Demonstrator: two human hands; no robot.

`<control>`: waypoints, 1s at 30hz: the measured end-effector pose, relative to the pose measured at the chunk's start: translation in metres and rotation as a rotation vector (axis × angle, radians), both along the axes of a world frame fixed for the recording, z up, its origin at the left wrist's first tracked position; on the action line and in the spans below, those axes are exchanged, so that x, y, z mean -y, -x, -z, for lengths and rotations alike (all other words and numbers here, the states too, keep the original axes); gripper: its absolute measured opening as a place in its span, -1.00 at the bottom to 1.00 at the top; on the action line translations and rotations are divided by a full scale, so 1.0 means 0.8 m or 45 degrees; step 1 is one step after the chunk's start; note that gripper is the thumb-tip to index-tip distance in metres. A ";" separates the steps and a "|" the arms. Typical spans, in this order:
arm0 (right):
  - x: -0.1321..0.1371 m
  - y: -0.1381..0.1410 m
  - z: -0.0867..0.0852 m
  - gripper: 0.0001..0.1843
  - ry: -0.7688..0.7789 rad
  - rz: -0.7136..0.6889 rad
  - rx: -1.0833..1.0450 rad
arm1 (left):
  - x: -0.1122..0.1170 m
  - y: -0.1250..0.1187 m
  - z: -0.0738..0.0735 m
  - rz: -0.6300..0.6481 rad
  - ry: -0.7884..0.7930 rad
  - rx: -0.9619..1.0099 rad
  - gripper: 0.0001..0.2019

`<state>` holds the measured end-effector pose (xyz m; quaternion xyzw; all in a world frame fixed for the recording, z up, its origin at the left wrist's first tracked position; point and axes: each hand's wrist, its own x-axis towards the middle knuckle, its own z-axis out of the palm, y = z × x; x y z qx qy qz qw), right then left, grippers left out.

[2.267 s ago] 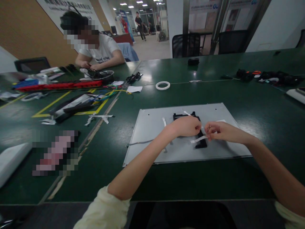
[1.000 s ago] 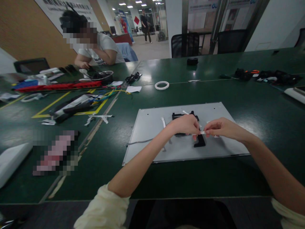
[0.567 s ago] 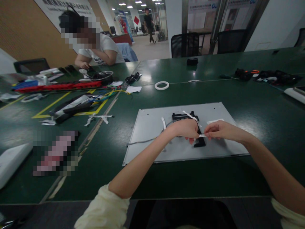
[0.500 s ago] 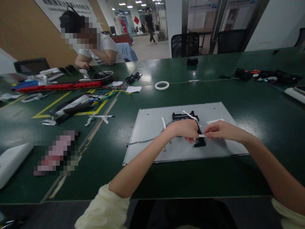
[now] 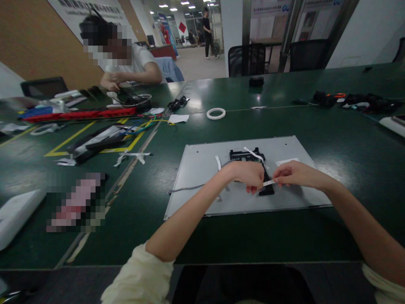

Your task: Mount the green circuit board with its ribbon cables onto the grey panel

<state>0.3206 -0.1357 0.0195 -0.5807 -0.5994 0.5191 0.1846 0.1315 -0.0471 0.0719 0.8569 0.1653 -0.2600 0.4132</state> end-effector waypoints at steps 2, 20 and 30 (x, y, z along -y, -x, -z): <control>0.001 0.000 -0.001 -0.72 0.010 0.004 -0.022 | -0.004 0.002 -0.001 -0.004 0.045 0.000 -0.85; 0.001 0.003 -0.003 -0.77 -0.011 0.050 -0.021 | 0.008 -0.006 0.002 0.260 -0.536 -0.009 -0.81; 0.001 0.005 0.002 -0.74 -0.087 0.048 0.107 | 0.029 -0.010 0.005 0.064 -0.690 -0.039 -0.70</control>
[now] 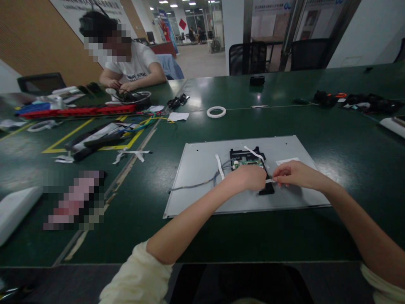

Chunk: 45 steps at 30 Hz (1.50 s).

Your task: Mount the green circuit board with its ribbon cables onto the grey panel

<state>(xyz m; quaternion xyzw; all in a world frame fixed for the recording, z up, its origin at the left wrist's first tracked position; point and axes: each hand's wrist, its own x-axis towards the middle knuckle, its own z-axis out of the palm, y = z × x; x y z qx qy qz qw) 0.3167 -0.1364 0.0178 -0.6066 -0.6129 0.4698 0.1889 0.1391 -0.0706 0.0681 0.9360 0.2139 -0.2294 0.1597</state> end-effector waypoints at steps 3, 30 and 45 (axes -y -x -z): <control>0.001 0.002 -0.001 -0.76 -0.023 0.016 0.035 | 0.013 -0.001 -0.002 -0.102 -0.089 0.054 -0.68; 0.012 -0.002 -0.031 -0.69 0.029 0.155 -0.173 | 0.016 0.031 -0.027 -0.351 -0.092 0.396 -0.79; 0.012 -0.003 -0.026 -0.78 0.151 0.161 -0.132 | 0.031 0.058 0.053 -0.833 0.632 0.835 -0.74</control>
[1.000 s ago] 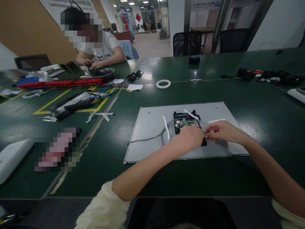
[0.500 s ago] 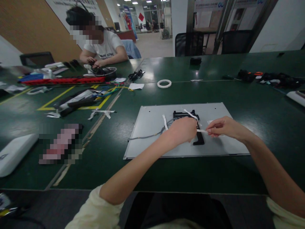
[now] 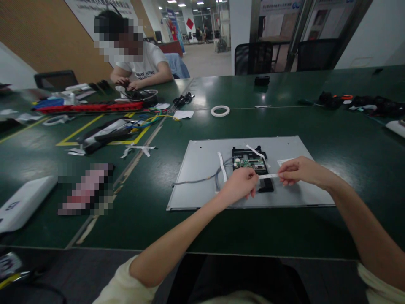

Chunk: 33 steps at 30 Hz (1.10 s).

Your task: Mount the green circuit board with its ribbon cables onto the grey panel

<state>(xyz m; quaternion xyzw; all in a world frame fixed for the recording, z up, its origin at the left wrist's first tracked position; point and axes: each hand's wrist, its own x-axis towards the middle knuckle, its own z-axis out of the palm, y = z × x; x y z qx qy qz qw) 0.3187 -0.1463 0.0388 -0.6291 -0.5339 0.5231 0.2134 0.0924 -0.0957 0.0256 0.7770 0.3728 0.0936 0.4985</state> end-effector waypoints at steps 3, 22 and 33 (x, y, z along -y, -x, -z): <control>0.000 -0.003 0.001 -0.77 0.024 -0.021 0.017 | 0.005 0.000 0.006 -0.008 -0.058 -0.019 -0.73; -0.008 -0.012 0.020 -0.75 -0.008 -0.089 0.192 | 0.013 -0.012 0.001 0.039 -0.706 -0.392 -0.70; -0.008 -0.005 0.018 -0.73 -0.137 -0.169 0.503 | 0.007 -0.015 0.008 0.062 -0.774 -0.464 -0.68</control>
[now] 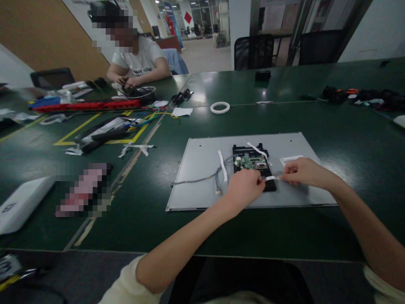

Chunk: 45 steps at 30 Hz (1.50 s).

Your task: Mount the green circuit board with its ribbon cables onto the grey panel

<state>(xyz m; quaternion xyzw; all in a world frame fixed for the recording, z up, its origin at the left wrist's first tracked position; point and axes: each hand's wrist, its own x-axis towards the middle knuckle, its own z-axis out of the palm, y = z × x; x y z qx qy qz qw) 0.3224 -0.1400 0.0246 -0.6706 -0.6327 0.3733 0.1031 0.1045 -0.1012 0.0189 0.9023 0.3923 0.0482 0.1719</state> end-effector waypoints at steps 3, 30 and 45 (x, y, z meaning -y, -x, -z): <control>0.000 -0.004 0.000 -0.73 0.025 -0.029 -0.049 | 0.000 0.000 0.001 -0.009 -0.003 -0.005 -0.69; 0.004 0.012 -0.011 -0.73 -0.087 -0.101 -0.361 | -0.002 0.005 -0.011 -0.066 0.033 -0.002 -0.73; 0.004 0.014 -0.008 -0.75 -0.053 -0.071 -0.062 | -0.003 0.012 -0.007 -0.005 -0.019 0.015 -0.80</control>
